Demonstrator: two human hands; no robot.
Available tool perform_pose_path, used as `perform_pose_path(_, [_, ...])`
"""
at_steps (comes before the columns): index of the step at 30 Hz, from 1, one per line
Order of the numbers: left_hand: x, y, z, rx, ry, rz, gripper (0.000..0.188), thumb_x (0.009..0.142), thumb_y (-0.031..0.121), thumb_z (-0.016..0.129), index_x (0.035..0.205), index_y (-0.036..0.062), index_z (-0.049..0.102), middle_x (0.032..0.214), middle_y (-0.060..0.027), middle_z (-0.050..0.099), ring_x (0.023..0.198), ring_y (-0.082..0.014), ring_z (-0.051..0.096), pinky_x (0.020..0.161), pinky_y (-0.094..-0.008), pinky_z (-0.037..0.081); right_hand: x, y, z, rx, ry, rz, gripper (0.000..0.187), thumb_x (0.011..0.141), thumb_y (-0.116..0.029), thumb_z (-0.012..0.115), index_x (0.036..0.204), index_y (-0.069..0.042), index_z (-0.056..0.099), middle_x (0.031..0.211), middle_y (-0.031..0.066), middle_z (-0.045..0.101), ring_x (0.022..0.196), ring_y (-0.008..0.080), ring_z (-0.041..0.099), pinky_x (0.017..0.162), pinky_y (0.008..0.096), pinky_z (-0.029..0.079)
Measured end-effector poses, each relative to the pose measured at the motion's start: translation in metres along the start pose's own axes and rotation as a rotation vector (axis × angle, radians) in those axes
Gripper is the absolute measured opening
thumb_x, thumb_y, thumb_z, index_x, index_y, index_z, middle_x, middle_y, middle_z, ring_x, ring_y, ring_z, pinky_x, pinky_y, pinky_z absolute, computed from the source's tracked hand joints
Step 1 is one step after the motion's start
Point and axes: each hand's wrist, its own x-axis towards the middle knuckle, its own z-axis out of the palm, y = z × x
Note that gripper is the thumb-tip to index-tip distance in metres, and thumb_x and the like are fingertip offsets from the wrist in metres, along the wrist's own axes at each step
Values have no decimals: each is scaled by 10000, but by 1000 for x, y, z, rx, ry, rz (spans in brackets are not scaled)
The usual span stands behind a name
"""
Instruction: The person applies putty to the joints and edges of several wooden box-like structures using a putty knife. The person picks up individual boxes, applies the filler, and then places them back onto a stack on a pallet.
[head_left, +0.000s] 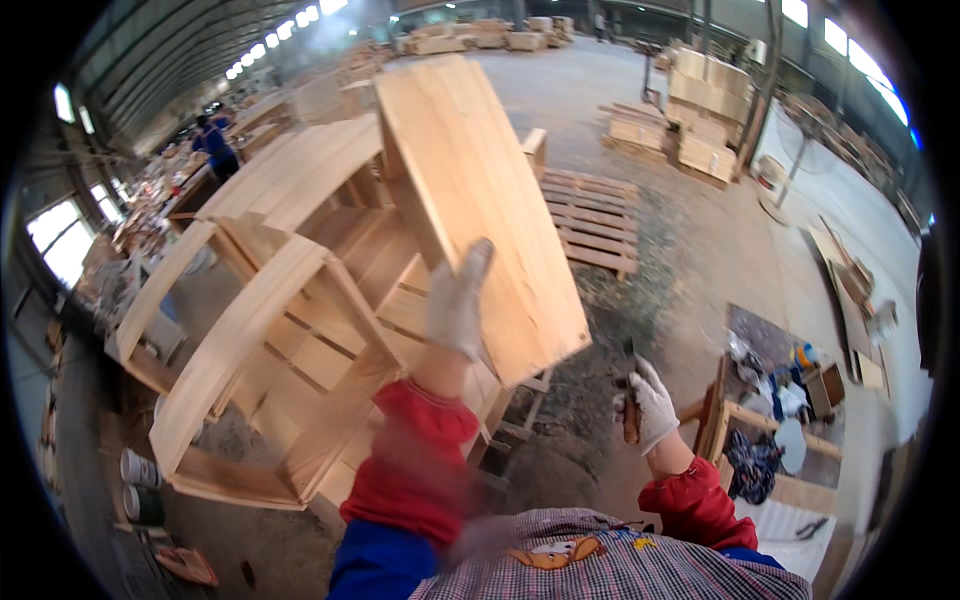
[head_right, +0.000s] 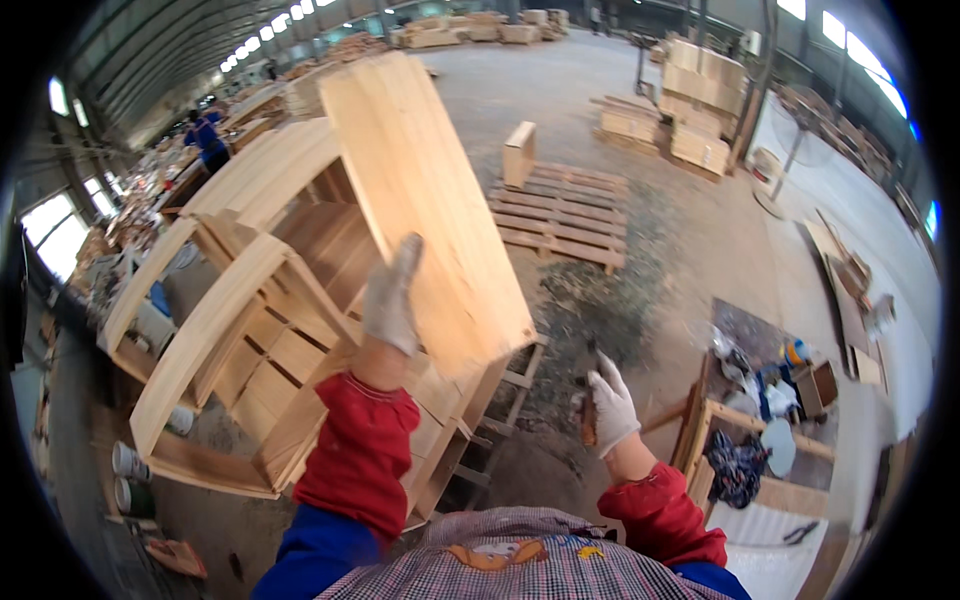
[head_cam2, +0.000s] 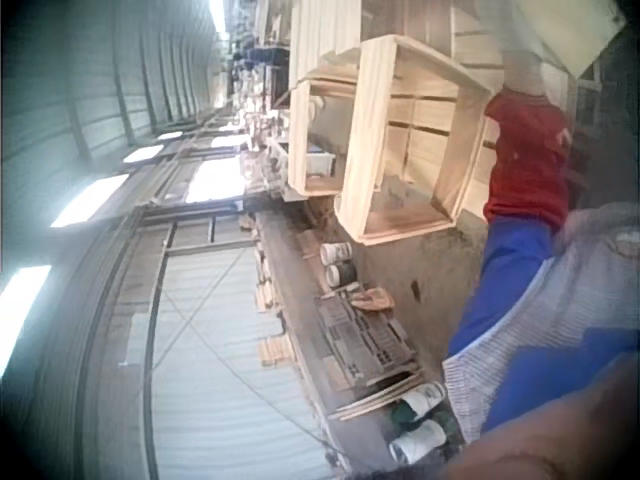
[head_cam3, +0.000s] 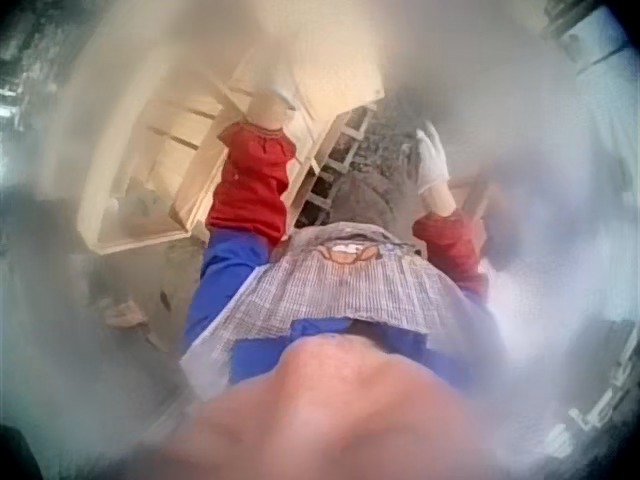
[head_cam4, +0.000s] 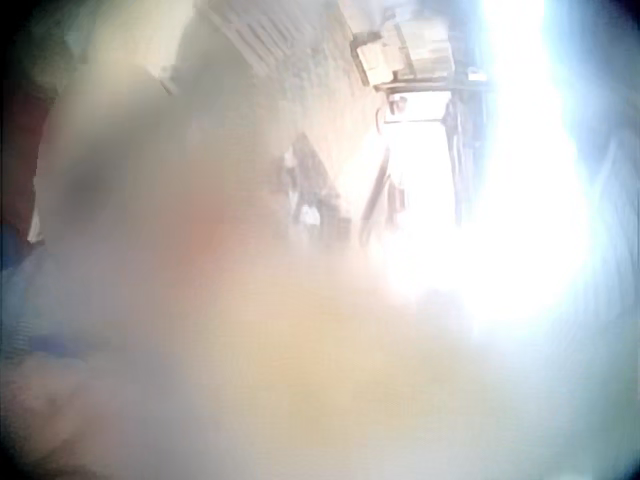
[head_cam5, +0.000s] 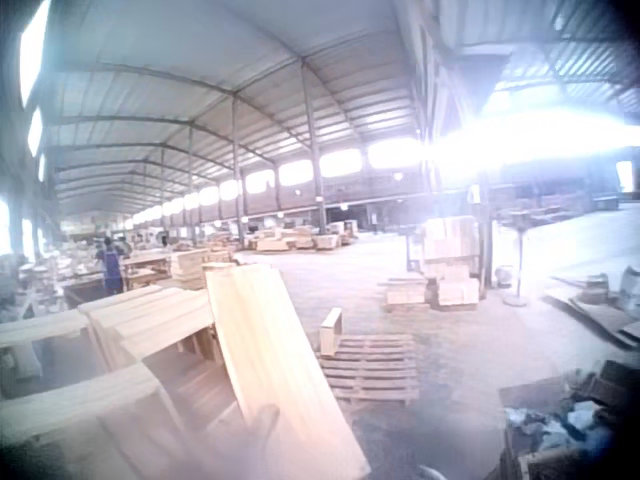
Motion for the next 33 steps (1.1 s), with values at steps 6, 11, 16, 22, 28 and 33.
perform_pose_path(6, [35, -5, -24, -133, 25, 69, 467, 909, 286, 608, 1268, 7, 504, 1202, -53, 583, 1096, -171, 568, 914, -345, 482, -63, -12, 95, -879, -460, -868, 483, 878, -47, 526, 1348, -6, 422, 981, 146, 569, 793, 288, 603, 690, 368, 504])
perform_pose_path(11, [28, 7, -6, -121, 46, 92, 446, 911, 194, 604, 1247, -71, 478, 1196, -104, 565, 1118, -155, 553, 975, -283, 448, -56, 4, 125, -1039, -451, -971, 466, 835, -21, 546, 1294, -20, 471, 891, 180, 560, 770, 354, 580, 675, 396, 490])
perform_pose_path(16, [28, 7, -10, -195, 0, 108, 422, 909, 144, 604, 1239, -82, 468, 1186, -118, 554, 1093, -156, 563, 991, -276, 443, -50, 22, 139, -938, -406, -1000, 421, 838, 6, 548, 1253, -19, 487, 891, 184, 557, 752, 358, 577, 656, 394, 488])
perform_pose_path(22, [30, 3, -9, -212, 26, 57, 469, 915, 204, 597, 1274, -60, 453, 1201, -95, 557, 1119, -153, 549, 984, -299, 438, -46, 38, 130, -966, -401, -1013, 368, 831, 33, 563, 1194, 11, 505, 948, 183, 574, 782, 326, 600, 685, 359, 499])
perform_pose_path(28, [37, -2, -17, -116, 19, 37, 522, 925, 315, 579, 1314, -9, 454, 1229, -52, 566, 1141, -158, 544, 916, -351, 472, -61, 29, 110, -1099, -410, -897, 373, 852, -20, 551, 1223, -29, 512, 942, 179, 561, 775, 351, 600, 653, 382, 504])
perform_pose_path(33, [35, 6, -12, -235, 14, 95, 436, 903, 172, 610, 1211, -111, 488, 1172, -137, 568, 1104, -166, 565, 997, -275, 430, -81, -4, 102, -1168, -431, -851, 427, 840, -35, 553, 1263, -63, 505, 938, 156, 570, 759, 336, 608, 646, 382, 515])
